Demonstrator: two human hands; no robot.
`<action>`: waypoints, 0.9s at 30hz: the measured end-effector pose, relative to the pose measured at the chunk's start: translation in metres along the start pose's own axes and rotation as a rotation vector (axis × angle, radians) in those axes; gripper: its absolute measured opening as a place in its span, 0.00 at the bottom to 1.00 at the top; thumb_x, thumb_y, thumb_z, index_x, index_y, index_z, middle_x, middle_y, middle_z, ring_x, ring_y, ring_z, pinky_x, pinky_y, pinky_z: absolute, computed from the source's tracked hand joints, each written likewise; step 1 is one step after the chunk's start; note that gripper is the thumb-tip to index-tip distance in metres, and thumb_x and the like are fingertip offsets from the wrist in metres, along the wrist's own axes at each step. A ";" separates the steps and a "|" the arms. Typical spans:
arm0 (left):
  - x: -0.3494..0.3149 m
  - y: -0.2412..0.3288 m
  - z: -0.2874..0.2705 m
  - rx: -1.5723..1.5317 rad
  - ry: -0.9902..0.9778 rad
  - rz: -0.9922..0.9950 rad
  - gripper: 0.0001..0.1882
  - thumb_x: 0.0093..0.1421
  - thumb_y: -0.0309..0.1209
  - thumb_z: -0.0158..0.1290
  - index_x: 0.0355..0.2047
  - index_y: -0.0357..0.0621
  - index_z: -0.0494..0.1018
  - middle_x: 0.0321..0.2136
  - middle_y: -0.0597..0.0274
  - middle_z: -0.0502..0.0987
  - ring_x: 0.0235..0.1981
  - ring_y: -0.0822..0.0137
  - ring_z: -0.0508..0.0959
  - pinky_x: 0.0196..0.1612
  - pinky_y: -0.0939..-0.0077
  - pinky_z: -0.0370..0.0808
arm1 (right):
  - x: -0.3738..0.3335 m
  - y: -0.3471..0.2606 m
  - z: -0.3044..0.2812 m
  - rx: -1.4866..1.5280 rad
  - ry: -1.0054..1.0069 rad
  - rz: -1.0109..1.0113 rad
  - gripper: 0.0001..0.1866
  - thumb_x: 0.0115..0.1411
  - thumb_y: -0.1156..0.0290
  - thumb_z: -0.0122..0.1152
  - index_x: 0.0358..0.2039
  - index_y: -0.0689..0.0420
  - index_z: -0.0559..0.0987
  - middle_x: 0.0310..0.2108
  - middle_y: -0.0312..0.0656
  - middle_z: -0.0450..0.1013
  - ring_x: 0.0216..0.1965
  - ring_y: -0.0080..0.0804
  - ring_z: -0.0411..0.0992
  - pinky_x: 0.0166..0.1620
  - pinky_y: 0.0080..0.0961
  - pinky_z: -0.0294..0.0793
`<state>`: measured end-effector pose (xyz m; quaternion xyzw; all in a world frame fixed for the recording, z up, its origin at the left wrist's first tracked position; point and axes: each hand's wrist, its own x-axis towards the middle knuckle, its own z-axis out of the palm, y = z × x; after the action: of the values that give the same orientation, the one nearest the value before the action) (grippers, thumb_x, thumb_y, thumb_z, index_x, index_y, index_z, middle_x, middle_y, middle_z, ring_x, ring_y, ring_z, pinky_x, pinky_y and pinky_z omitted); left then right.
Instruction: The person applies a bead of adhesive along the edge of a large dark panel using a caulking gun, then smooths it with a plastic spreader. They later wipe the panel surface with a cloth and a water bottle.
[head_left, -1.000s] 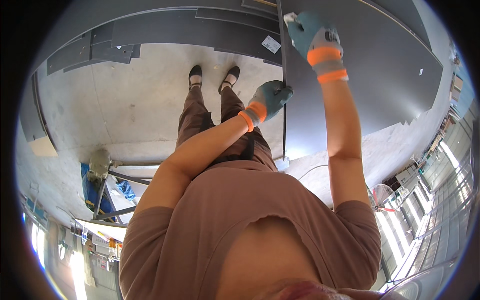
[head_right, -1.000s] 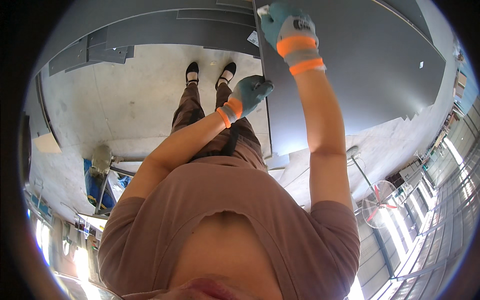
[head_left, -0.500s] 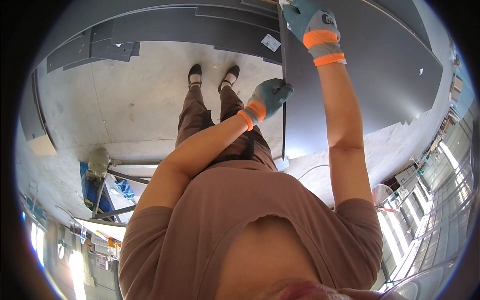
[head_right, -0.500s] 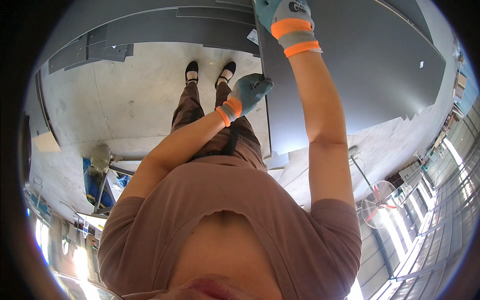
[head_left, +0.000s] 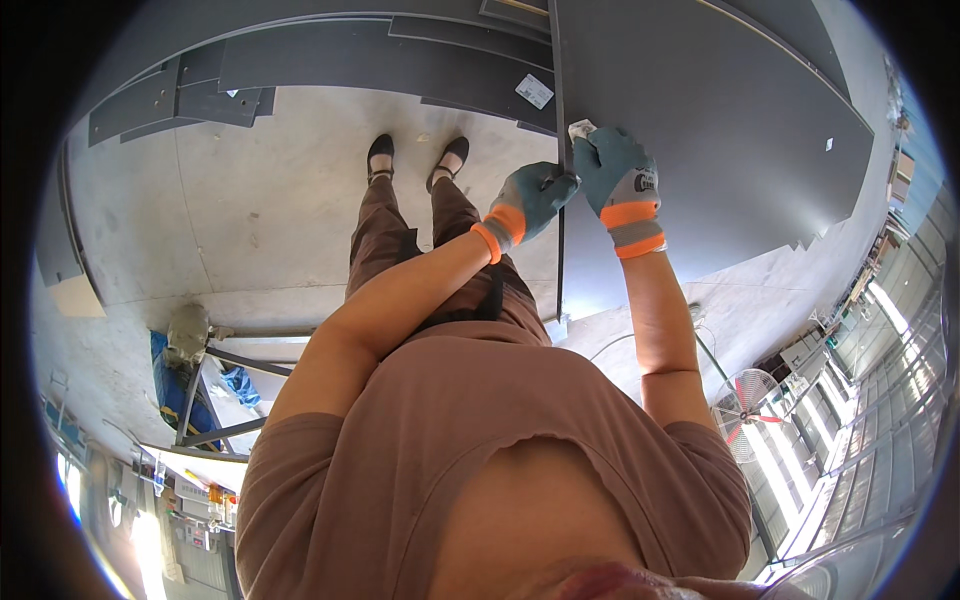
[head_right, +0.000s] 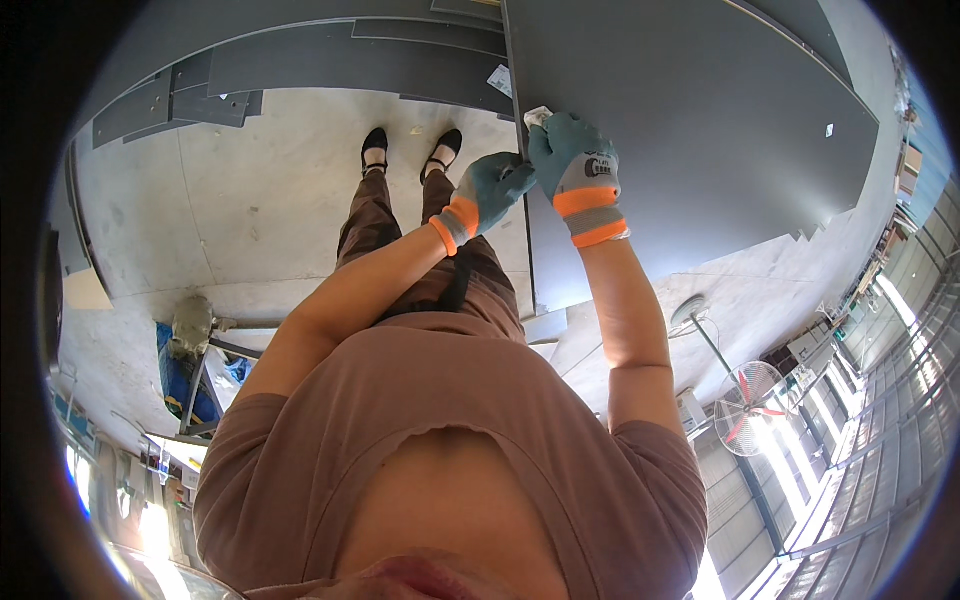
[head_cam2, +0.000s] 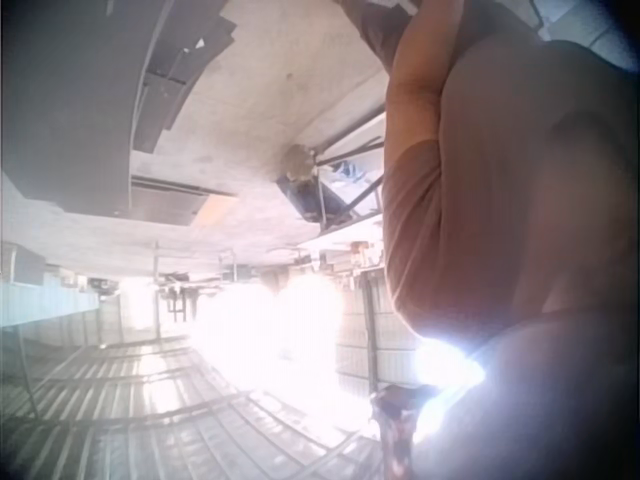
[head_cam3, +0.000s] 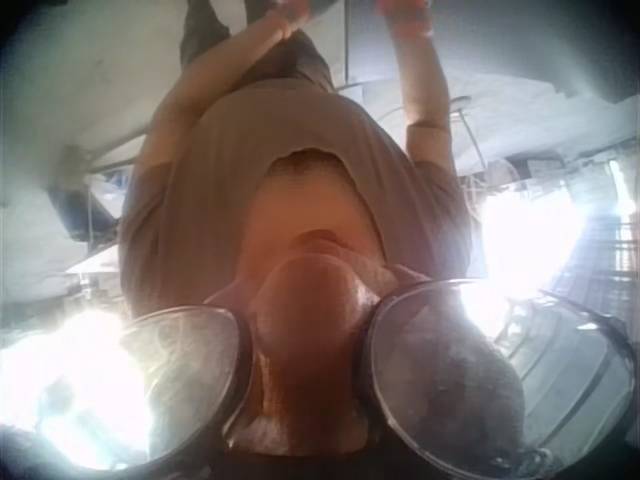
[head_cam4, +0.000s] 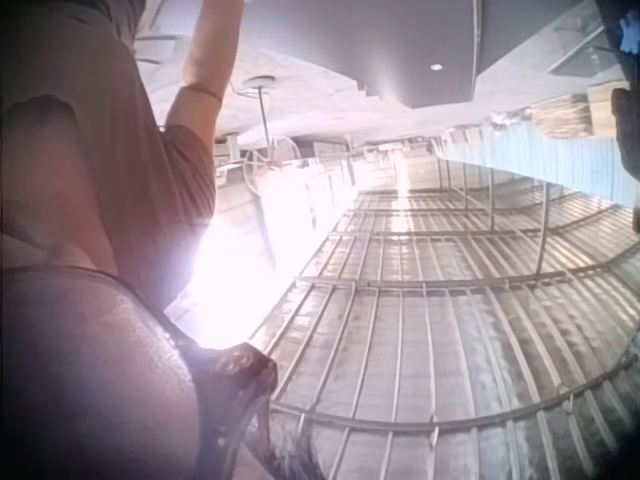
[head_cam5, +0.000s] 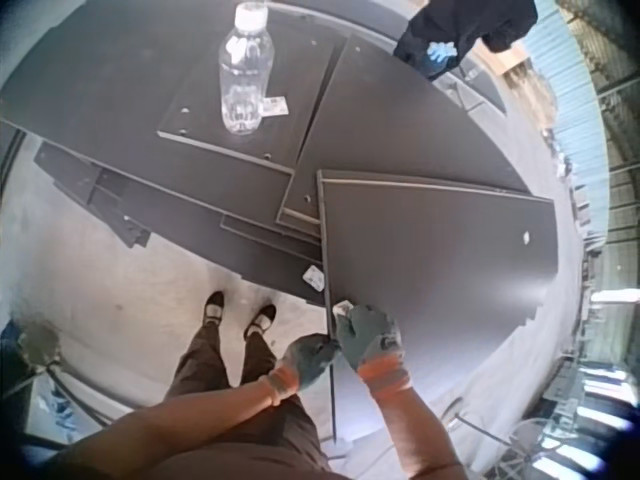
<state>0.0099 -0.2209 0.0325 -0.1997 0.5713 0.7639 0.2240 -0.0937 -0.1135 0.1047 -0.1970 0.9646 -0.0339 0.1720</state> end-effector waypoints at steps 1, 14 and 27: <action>0.001 -0.002 -0.001 0.001 -0.012 -0.005 0.19 0.67 0.42 0.55 0.40 0.36 0.81 0.27 0.57 0.81 0.27 0.69 0.75 0.35 0.72 0.73 | 0.000 0.000 0.001 -0.008 0.022 -0.007 0.12 0.64 0.60 0.57 0.35 0.52 0.84 0.34 0.50 0.81 0.36 0.56 0.78 0.39 0.49 0.78; 0.001 -0.008 0.003 0.051 0.019 0.050 0.20 0.67 0.44 0.56 0.42 0.37 0.81 0.32 0.54 0.83 0.33 0.64 0.79 0.42 0.69 0.76 | 0.129 -0.021 -0.022 -0.041 0.239 -0.100 0.17 0.65 0.55 0.56 0.30 0.55 0.84 0.30 0.51 0.80 0.33 0.57 0.78 0.38 0.46 0.78; 0.002 -0.010 0.005 0.027 0.048 0.033 0.21 0.66 0.46 0.57 0.41 0.38 0.82 0.27 0.63 0.80 0.27 0.72 0.74 0.34 0.73 0.74 | 0.071 -0.020 -0.019 -0.050 0.217 -0.101 0.19 0.67 0.56 0.55 0.29 0.57 0.84 0.27 0.47 0.81 0.31 0.52 0.79 0.38 0.43 0.79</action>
<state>0.0134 -0.2135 0.0252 -0.2054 0.5900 0.7548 0.2001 -0.1541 -0.1601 0.1029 -0.2446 0.9670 -0.0394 0.0598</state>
